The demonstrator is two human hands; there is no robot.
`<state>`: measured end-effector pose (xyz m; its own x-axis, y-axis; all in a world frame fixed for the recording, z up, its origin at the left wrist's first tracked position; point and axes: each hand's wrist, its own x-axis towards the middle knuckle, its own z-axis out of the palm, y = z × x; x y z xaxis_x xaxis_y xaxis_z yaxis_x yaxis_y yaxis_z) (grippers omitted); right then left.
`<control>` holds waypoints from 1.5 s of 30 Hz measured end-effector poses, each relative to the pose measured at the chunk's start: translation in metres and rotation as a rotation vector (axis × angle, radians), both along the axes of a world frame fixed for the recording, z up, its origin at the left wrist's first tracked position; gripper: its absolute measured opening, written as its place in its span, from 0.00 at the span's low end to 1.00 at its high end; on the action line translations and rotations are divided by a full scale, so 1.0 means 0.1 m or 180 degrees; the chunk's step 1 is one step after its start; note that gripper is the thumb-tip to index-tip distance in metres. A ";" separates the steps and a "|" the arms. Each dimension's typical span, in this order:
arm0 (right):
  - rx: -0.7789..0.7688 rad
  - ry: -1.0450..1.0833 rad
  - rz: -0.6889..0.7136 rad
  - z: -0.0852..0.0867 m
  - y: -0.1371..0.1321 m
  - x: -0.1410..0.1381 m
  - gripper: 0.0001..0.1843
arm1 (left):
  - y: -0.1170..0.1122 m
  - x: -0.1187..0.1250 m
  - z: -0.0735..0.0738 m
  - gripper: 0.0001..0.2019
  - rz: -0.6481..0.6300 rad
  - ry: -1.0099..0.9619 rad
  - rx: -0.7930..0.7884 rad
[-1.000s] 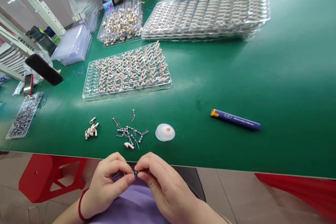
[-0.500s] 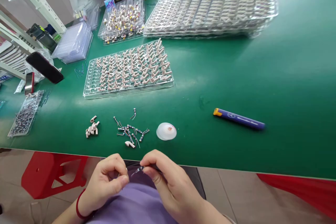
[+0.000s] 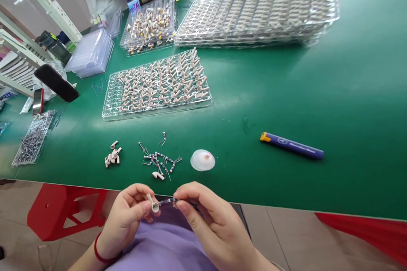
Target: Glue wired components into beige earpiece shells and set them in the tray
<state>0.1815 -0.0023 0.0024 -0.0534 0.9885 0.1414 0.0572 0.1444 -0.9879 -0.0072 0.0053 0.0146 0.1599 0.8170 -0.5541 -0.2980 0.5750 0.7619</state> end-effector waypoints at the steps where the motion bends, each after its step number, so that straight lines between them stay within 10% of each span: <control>1: -0.0008 0.0046 0.0014 0.00 0.00 0.00 0.09 | 0.00 0.00 0.00 0.14 -0.0044 0.0014 -0.0010; 31: 0.0331 -0.0347 0.0295 0.01 0.02 0.02 0.04 | -0.01 0.01 0.12 0.10 -0.0578 0.0284 0.0284; 45: 0.0282 -0.0347 0.0824 -0.01 0.07 -0.03 0.07 | 0.00 0.03 0.04 0.14 -0.0550 -0.0293 -0.0515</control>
